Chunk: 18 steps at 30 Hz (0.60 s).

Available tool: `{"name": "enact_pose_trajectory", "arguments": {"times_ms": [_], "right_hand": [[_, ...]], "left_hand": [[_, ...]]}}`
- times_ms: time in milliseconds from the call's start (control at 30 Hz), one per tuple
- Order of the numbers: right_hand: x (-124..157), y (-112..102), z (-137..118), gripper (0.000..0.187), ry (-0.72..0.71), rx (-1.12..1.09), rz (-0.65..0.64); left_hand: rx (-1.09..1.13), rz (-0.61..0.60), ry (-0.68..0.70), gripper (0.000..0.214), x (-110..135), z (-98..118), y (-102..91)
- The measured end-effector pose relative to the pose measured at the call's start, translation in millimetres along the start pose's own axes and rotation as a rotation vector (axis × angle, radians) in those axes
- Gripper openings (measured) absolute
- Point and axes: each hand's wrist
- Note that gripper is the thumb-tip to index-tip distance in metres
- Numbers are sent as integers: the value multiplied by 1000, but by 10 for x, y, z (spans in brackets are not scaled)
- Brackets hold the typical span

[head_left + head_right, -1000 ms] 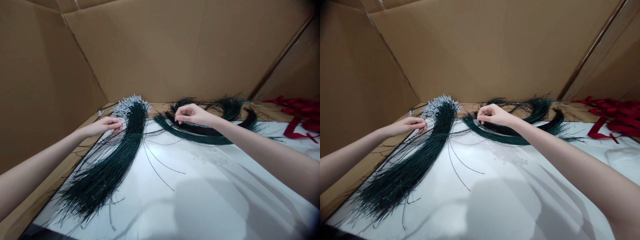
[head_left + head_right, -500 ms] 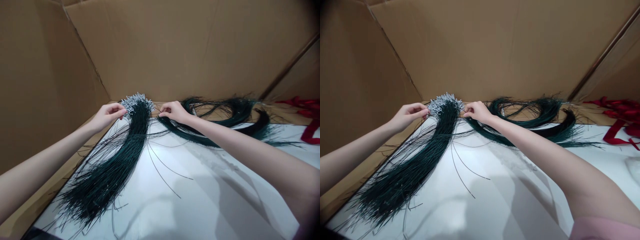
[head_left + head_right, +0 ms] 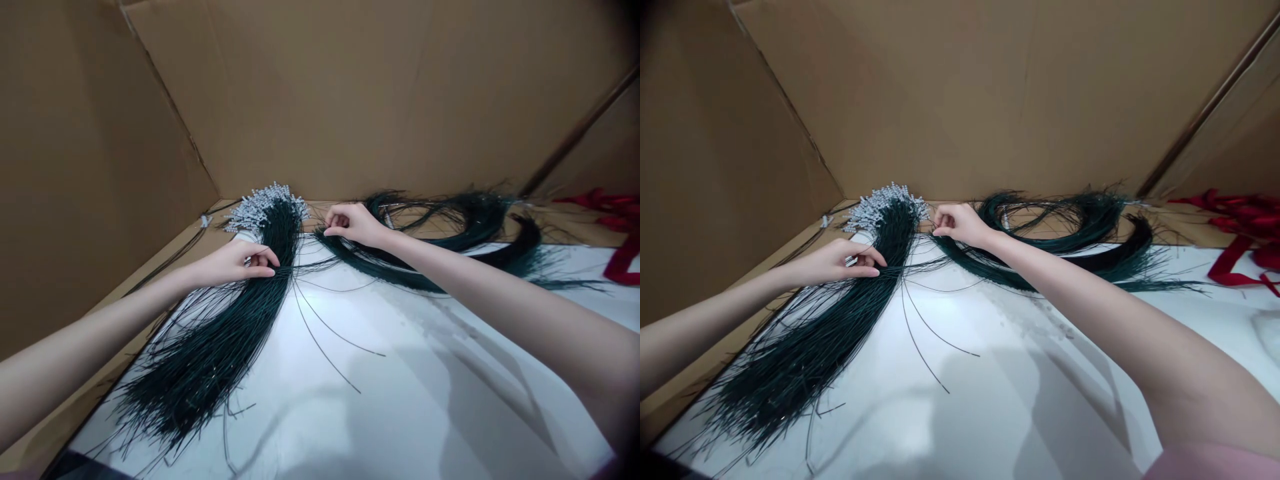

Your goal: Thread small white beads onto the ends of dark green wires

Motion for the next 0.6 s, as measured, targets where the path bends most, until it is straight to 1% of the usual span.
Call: {"name": "enact_pose_trajectory", "arguments": {"times_ms": [133,267,400,467,600], "right_hand": [[124,-74,-40,26,2,-80,-27],[192,-165,-114,27,19,-171,-29],[194,-224,-223,26,35,-271,-42],[193,-218,-289,25,40,-311,-88],[202,-132,-416,20,28,-337,-235]], "left_hand": [[-40,19,-11,45,-59,18,96],[-73,50,9,40,-75,16,94],[-60,93,23,39,-73,23,68],[-20,111,21,38,-68,37,51],[43,123,20,36,-49,62,11]]}}
Point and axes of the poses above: each hand's wrist, its own x-axis away from the middle knuckle, its own y-axis out of the palm, z = x × y, and after that the axes turned 1 degree about x, right-handed
